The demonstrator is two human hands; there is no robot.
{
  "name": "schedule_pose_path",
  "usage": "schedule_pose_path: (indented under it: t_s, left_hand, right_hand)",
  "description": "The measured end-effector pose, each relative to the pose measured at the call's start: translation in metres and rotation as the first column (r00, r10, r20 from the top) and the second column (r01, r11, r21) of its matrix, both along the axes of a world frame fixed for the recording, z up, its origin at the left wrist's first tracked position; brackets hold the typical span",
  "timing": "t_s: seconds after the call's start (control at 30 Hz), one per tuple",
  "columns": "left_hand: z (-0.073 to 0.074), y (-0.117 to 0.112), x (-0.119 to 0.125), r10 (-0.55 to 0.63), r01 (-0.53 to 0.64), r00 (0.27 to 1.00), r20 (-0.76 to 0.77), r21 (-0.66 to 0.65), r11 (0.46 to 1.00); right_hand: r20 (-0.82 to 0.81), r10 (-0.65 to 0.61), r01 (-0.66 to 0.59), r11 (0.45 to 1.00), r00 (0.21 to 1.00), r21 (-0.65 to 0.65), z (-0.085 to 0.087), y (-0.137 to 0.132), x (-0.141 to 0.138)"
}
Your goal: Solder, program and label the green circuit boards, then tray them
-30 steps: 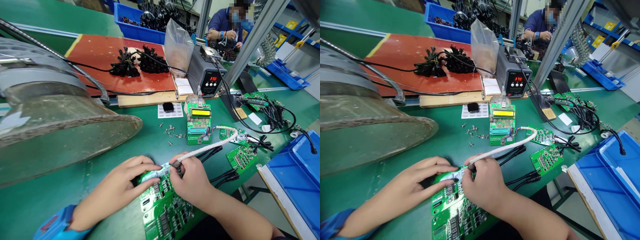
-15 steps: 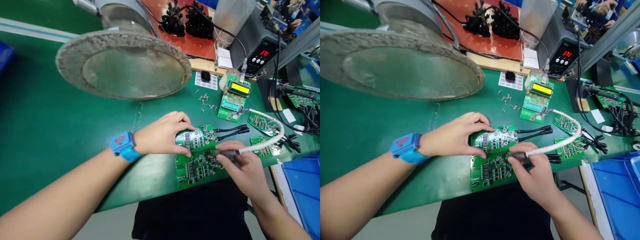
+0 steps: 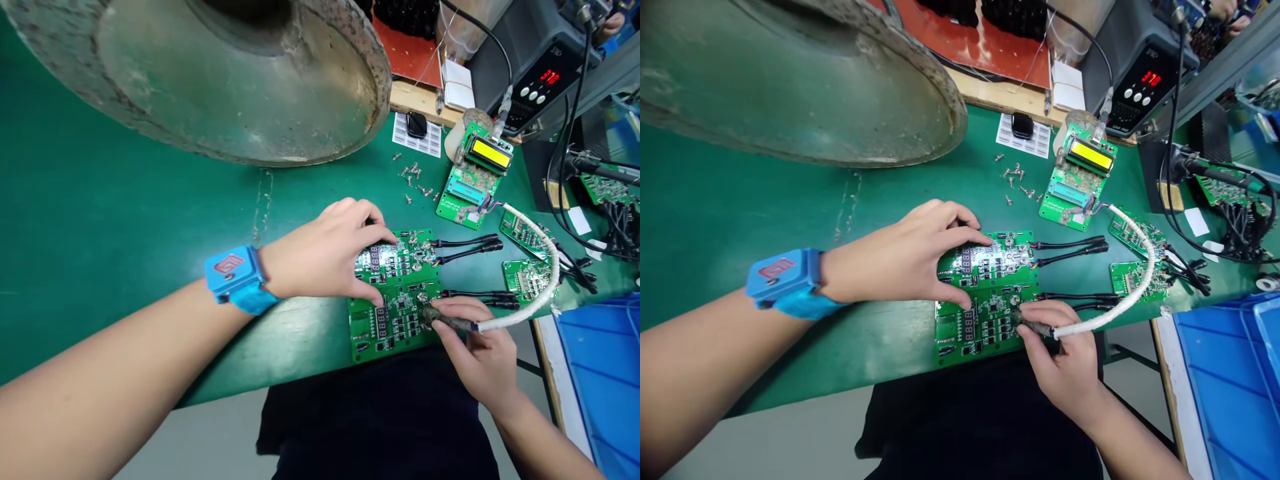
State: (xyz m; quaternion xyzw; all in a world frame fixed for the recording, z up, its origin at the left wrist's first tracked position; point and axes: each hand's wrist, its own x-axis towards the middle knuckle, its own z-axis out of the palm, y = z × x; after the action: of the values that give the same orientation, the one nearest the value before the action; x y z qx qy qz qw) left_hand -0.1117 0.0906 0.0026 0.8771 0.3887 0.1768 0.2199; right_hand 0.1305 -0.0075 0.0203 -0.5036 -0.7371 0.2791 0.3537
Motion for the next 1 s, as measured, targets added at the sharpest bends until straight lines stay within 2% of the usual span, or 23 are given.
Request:
schedule_pose_path:
  t_s: [0.23,0.57,1.0]
  left_hand:
    - [-0.0015,0.0002,-0.0003,0.003,-0.003,1.000,0.018,0.002,1.000]
    - [-0.0017,0.0010,-0.0014,-0.034,0.032,0.999,0.025,0.067,0.997]
    - [-0.0033,0.0007,-0.0022,-0.040,0.037,0.998,0.037,0.077,0.996]
  right_hand:
    - [-0.016,-0.032,0.032,0.999,0.999,-0.001,0.0039,-0.0017,0.0024]
    - [-0.021,-0.007,0.007,1.000,1.000,-0.005,0.0032,-0.0006,0.0032]
    - [-0.042,0.017,-0.017,1.000,0.999,-0.006,0.0009,0.0007,-0.0044]
